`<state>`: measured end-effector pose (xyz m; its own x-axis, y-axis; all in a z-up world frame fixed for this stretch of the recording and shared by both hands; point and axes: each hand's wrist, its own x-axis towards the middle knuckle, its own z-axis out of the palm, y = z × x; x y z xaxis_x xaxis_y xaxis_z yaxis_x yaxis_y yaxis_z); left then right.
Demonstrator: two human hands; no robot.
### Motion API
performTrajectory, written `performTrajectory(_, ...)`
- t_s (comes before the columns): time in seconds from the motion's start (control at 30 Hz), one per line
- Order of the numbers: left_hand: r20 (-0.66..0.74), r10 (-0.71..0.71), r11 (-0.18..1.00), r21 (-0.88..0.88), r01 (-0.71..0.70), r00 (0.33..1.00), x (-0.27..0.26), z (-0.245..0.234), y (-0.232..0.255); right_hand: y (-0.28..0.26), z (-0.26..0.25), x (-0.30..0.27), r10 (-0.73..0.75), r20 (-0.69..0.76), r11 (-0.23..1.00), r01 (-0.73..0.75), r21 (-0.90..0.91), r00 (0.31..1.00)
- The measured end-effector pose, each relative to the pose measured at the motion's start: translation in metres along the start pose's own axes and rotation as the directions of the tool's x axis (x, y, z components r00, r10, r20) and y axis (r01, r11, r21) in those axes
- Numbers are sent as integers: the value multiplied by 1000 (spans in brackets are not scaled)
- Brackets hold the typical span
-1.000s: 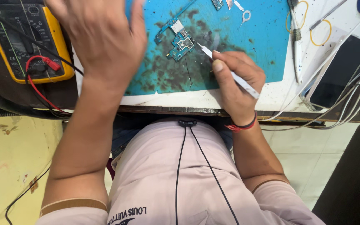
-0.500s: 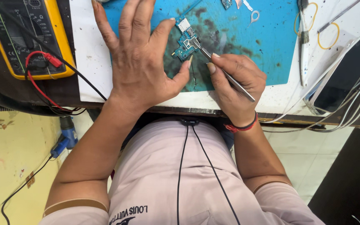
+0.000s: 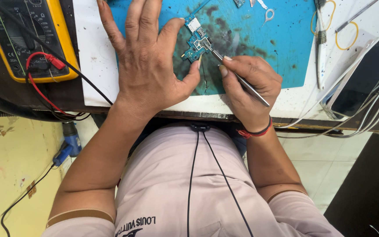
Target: The person uses tweezers and a soldering iron to remove and reposition small components on a blue circuit board. They also use a hot air gun to heat the board and a magnifying glass to inspect the work area. The person handles a white plastic housing and a syringe-like tool during the process.
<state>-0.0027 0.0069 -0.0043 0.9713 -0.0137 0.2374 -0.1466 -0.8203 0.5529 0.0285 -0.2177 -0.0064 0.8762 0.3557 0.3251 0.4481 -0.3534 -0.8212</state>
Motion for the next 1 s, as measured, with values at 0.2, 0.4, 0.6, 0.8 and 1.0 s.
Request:
performTrajectory(0.2, 0, -8, 1000, -3, 8, 1000, -2, 1, 0, -1, 1, -1, 32, -17, 999, -32, 2, 999)
performTrajectory(0.4, 3, -5, 1000, 6, 5, 1000, -3, 2, -1, -1, 1, -2, 43, -26, 999, -43, 11, 999)
performTrajectory(0.6, -12, 13, 1000, 3, -13, 1000, -3, 4, -2, 0, 1, -1, -4, -15, 1000, 4, 4, 1000)
performTrajectory(0.8, -14, 17, 1000, 13, -17, 1000, -3, 5, -3, 0, 0, -1, -5, -5, 1000, 5, -2, 1000)
performTrajectory(1.0, -10, 14, 1000, 25, -14, 1000, -3, 6, -3, 1, 0, -1, 3, -15, 1000, -3, 1, 1000)
